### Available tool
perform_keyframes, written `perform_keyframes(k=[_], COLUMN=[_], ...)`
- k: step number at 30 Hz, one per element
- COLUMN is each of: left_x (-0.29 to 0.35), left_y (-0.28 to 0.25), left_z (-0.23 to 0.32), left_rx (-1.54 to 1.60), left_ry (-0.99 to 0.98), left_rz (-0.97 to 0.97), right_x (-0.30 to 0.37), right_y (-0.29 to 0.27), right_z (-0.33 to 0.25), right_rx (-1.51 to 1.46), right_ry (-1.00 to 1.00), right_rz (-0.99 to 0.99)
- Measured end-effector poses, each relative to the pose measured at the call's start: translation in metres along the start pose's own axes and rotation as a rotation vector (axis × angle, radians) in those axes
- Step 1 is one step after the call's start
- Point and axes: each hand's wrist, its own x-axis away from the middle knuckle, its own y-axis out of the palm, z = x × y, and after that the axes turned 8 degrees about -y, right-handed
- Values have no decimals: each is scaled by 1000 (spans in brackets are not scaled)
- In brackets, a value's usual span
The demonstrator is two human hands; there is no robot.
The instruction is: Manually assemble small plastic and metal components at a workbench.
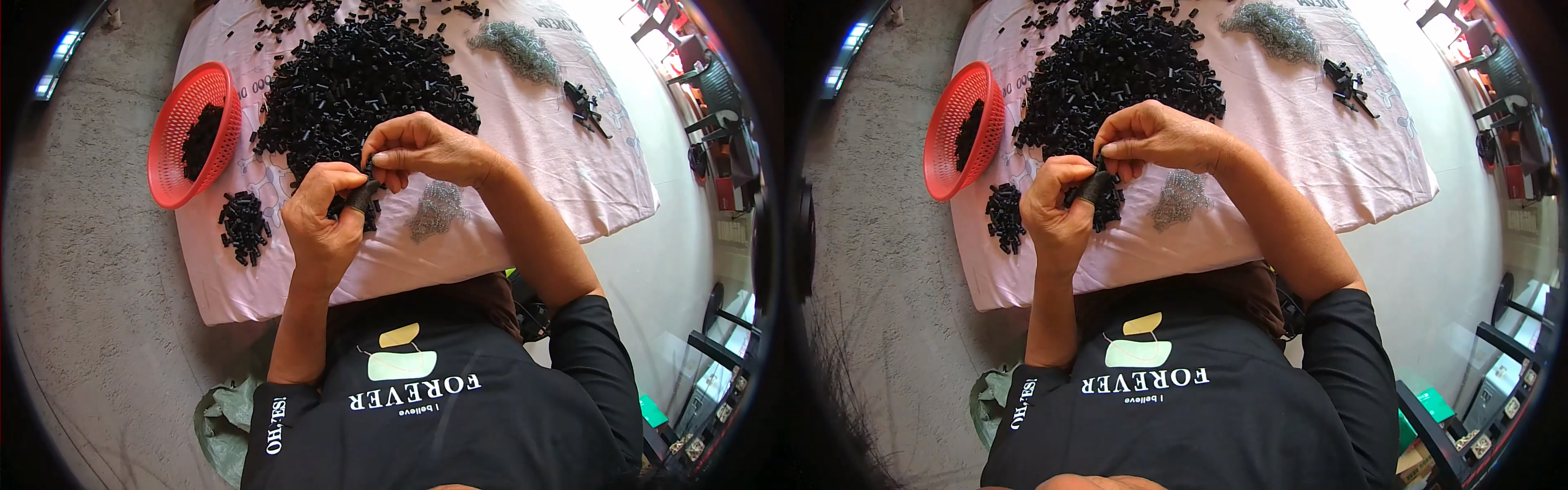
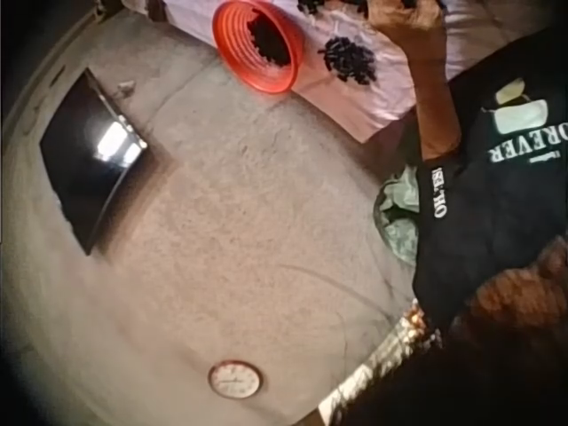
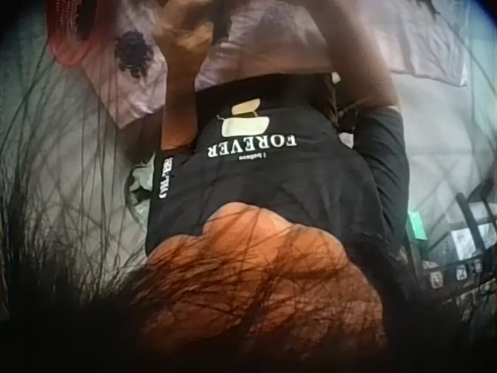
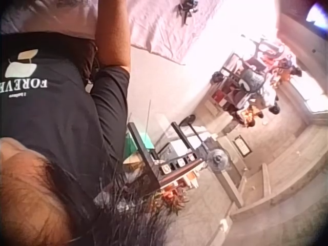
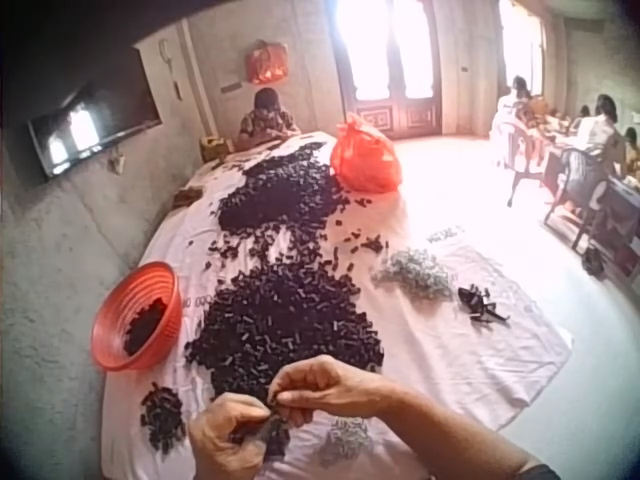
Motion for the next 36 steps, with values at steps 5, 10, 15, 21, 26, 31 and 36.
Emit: perform_keyframes(k=[5, 10, 15, 21, 26, 31, 36], left_x=[2, -1, -8, -11, -12, -12, -12], left_y=[-2, -1, -2, -4, -3, -1, 1], left_z=[4, 7, 18, 22, 22, 21, 19], left_rx=[0, -49, -204, -252, -265, -278, -262], left_ry=[-111, -103, -41, -14, 10, 48, 60], left_rz=[-50, -28, -69, -83, -60, -38, -37], right_x=[0, 0, -1, -2, -2, -3, -3], right_y=[3, 2, 2, 6, 8, 9, 8], right_z=[-4, -1, 5, 11, 15, 16, 17], right_rx=[-8, -63, -41, -75, -193, -277, -336], right_ry=[15, 10, -5, -3, -19, -12, 1], right_rz=[1, 3, 17, 39, 97, 116, 128])
